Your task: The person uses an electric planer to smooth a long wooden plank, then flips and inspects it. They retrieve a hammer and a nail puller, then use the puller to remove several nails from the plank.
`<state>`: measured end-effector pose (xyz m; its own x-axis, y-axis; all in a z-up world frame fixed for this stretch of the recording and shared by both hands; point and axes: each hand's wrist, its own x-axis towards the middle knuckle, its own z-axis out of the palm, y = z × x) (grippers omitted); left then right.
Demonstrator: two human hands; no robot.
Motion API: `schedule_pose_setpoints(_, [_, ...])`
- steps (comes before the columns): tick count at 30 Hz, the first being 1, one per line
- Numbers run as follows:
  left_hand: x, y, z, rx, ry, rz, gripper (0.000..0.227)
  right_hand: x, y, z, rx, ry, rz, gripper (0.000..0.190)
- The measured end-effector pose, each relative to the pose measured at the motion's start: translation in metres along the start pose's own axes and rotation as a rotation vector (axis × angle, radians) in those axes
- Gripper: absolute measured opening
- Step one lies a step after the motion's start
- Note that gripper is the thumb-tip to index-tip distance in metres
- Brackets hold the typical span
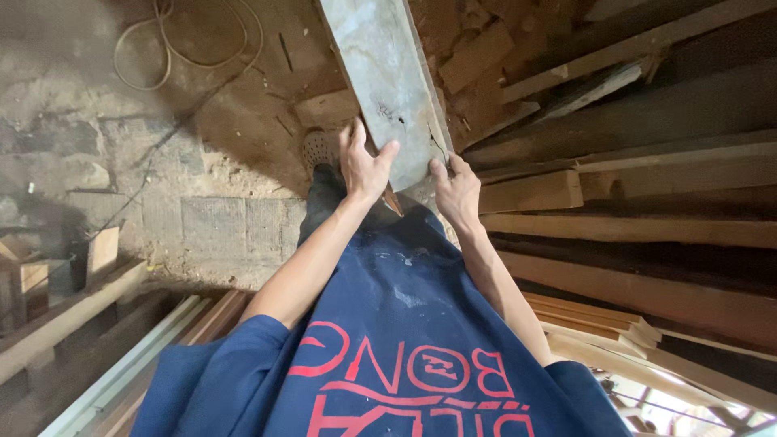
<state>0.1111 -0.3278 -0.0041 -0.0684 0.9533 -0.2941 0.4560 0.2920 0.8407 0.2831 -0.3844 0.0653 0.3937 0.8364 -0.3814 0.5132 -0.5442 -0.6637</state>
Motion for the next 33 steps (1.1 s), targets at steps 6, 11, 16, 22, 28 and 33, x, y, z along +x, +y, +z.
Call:
schedule_pose_setpoints(6, [0.024,-0.01,-0.004,-0.141,0.113,-0.057,0.046,0.006,0.002,-0.005,-0.007,0.003,-0.035,0.054])
schedule_pose_setpoints(11, [0.046,-0.015,-0.016,-0.239,0.129,-0.052,0.036,0.006,0.002,-0.006,0.04,-0.029,-0.022,0.052])
schedule_pose_setpoints(16, [0.056,-0.009,-0.029,-0.172,0.019,-0.099,0.036,0.01,0.006,-0.008,0.043,-0.032,-0.022,0.049])
schedule_pose_setpoints(22, [0.061,-0.018,-0.021,-0.202,0.027,-0.047,0.039,0.007,0.001,0.004,-0.455,0.178,-0.421,0.066])
schedule_pose_setpoints(28, [0.057,-0.042,0.007,-0.485,-0.039,-0.175,0.048,0.009,-0.057,0.032,-0.67,-0.057,-0.285,0.133])
schedule_pose_setpoints(33, [0.024,-0.028,-0.006,-0.745,-0.179,-0.262,0.069,0.007,-0.095,0.027,-0.63,-0.161,0.018,0.133])
